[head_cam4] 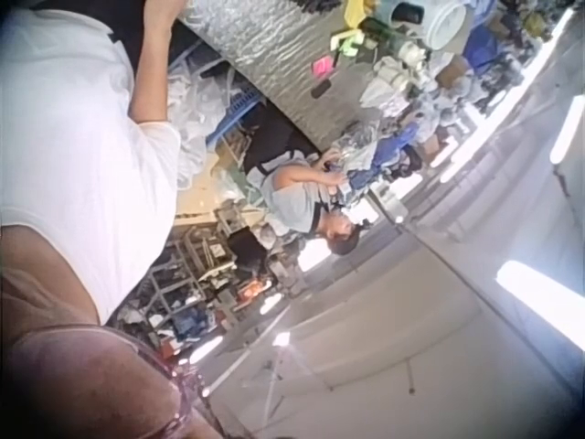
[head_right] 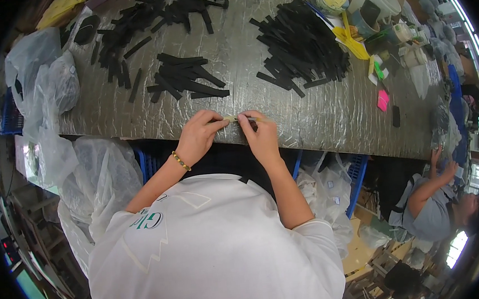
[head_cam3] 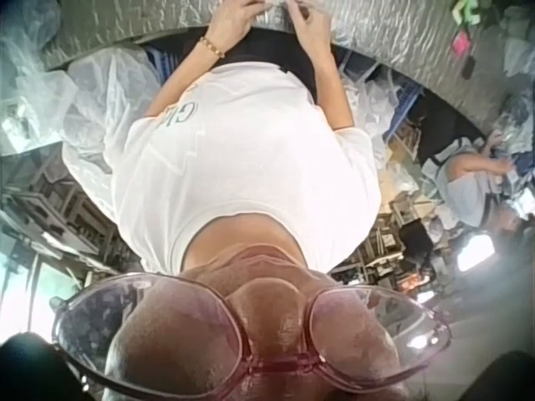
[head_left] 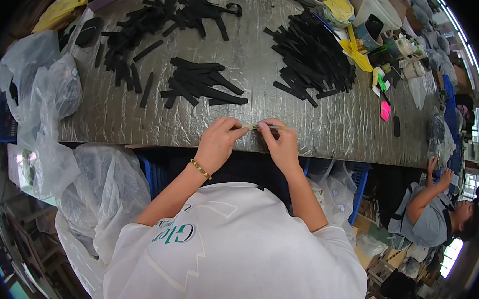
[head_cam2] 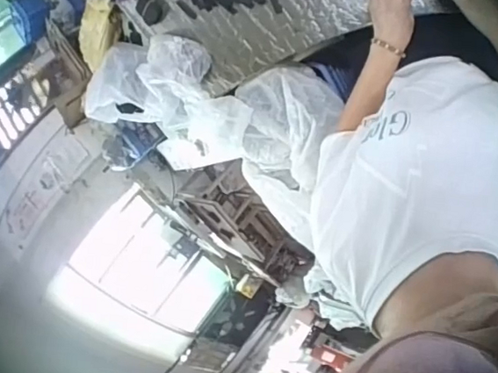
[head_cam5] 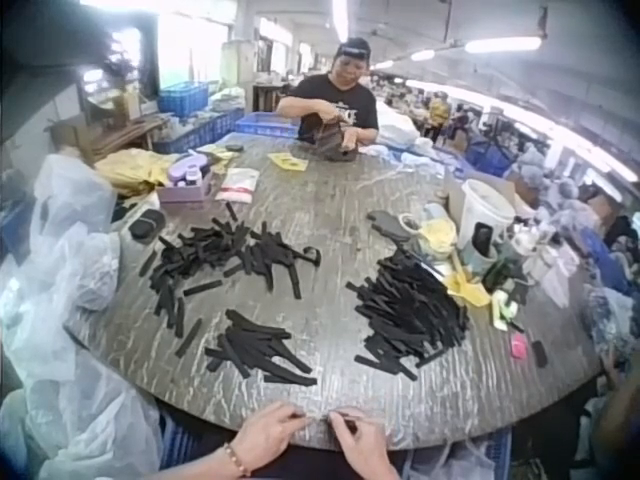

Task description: The person is manually preparing or sorting small black shoe components at a manufacturing workstation.

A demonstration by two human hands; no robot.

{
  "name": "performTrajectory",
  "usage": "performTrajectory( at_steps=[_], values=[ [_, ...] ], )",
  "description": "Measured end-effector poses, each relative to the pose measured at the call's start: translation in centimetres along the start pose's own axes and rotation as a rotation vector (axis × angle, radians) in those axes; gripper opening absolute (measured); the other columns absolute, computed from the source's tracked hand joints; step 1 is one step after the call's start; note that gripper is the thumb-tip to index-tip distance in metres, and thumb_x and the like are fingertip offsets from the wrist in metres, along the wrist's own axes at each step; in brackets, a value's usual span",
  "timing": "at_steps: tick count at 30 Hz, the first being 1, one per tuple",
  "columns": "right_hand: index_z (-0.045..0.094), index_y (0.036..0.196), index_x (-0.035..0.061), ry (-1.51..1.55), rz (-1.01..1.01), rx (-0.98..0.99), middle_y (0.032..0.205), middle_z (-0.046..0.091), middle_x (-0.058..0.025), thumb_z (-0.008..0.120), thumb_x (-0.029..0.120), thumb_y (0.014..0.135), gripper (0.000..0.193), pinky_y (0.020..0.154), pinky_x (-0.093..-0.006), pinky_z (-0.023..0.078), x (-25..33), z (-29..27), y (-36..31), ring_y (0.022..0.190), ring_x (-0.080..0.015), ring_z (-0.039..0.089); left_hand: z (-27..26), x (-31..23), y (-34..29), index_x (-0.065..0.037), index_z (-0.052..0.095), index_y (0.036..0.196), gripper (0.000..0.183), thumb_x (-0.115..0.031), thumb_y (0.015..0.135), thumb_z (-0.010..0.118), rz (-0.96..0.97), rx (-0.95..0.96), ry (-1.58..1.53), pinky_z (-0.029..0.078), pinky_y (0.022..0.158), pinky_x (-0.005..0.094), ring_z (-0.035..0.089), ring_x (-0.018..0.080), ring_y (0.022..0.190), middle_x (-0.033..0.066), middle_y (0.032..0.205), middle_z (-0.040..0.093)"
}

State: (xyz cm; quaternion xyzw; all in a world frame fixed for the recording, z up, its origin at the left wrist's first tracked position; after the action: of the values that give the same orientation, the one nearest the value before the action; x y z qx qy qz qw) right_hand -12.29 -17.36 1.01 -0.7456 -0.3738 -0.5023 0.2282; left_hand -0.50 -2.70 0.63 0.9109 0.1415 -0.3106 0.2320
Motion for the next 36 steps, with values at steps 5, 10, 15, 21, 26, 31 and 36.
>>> performTrajectory(
  at_steps=[5, 10, 15, 21, 26, 31, 36],
  values=[
    [0.07, 0.094, -0.0053, 0.018, 0.065, -0.023, 0.082, 0.07, -0.0153, 0.067, 0.014, 0.095, 0.019, 0.064, -0.0311, 0.051, 0.0, 0.0, 0.0, 0.068, -0.0212, 0.068, 0.1, -0.1, 0.1, -0.007, 0.073, 0.101, 0.032, 0.005, 0.074, 0.06, 0.015, -0.027, 0.025, 0.053, 0.083, 0.0364, 0.061, 0.0244, 0.096, 0.0049, 0.096, 0.063],
    [0.07, 0.095, -0.0047, -0.038, -0.046, -0.009, 0.084, 0.07, -0.016, 0.067, 0.013, 0.095, 0.018, 0.064, -0.0313, 0.051, -0.2, 0.1, -0.4, 0.068, -0.0237, 0.068, 0.1, -0.2, -0.3, -0.007, 0.073, 0.101, 0.031, 0.004, 0.074, 0.061, 0.006, -0.025, 0.027, 0.053, 0.083, 0.0362, 0.061, 0.0243, 0.096, 0.0048, 0.096, 0.063],
    [0.069, 0.094, -0.0062, -0.078, -0.024, 0.046, 0.083, 0.071, -0.0096, 0.064, 0.012, 0.097, 0.019, 0.067, -0.0254, 0.05, 1.0, -0.3, -1.0, 0.073, -0.0127, 0.065, 0.1, -0.2, -0.4, -0.006, 0.072, 0.103, 0.03, 0.003, 0.076, 0.061, 0.002, -0.024, 0.017, 0.053, 0.082, 0.0366, 0.061, 0.0252, 0.096, 0.006, 0.095, 0.063],
    [0.069, 0.094, -0.0056, -0.044, -0.076, 0.067, 0.085, 0.071, -0.0118, 0.065, 0.01, 0.095, 0.016, 0.07, -0.0277, 0.051, 1.5, 1.2, 0.1, 0.076, -0.0172, 0.067, 0.2, 0.2, 0.6, -0.005, 0.063, 0.122, 0.035, -0.002, 0.087, 0.06, -0.062, -0.106, -0.079, 0.053, 0.08, 0.0395, 0.062, 0.0292, 0.091, 0.0111, 0.097, 0.065],
    [0.069, 0.1, -0.0028, -0.119, -0.119, 0.096, 0.091, 0.068, -0.021, 0.062, 0.015, 0.096, 0.02, 0.068, -0.0385, 0.052, 2.0, 1.7, 0.7, 0.076, -0.0338, 0.067, 0.4, 0.7, 0.8, -0.007, 0.06, 0.127, 0.037, -0.006, 0.09, 0.06, -0.108, -0.082, -0.104, 0.052, 0.083, 0.0437, 0.063, 0.0341, 0.097, 0.0144, 0.103, 0.066],
    [0.068, 0.097, -0.0034, -0.15, -0.236, 0.06, 0.091, 0.066, -0.024, 0.062, 0.015, 0.096, 0.02, 0.072, -0.0442, 0.05, 0.2, 3.3, -0.4, 0.082, -0.0408, 0.064, 1.3, 1.6, -1.5, -0.007, 0.059, 0.128, 0.037, -0.007, 0.091, 0.06, -0.123, -0.052, -0.048, 0.052, 0.082, 0.0445, 0.062, 0.0356, 0.099, 0.0156, 0.103, 0.066],
    [0.059, 0.1, -0.0026, -0.225, -0.365, 0.16, 0.098, 0.057, -0.0212, 0.059, 0.011, 0.096, 0.014, 0.08, -0.0459, 0.047, 1.1, 1.6, 0.0, 0.095, -0.0409, 0.058, 1.4, 1.3, -1.6, -0.005, 0.064, 0.117, 0.029, -0.006, 0.087, 0.064, -0.061, -0.1, -0.082, 0.053, 0.08, 0.0424, 0.064, 0.0327, 0.093, 0.0129, 0.098, 0.068]
  ],
)
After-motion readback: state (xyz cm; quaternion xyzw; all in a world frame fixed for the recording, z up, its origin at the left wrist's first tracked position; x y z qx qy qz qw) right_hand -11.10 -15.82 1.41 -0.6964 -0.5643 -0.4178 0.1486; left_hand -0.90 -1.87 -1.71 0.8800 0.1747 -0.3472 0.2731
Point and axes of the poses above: each hand's wrist, its own y-axis towards the middle knuckle, its own z-axis out of the palm, x = y × z, the point moved 2 cm from there along y, towards the middle knuckle
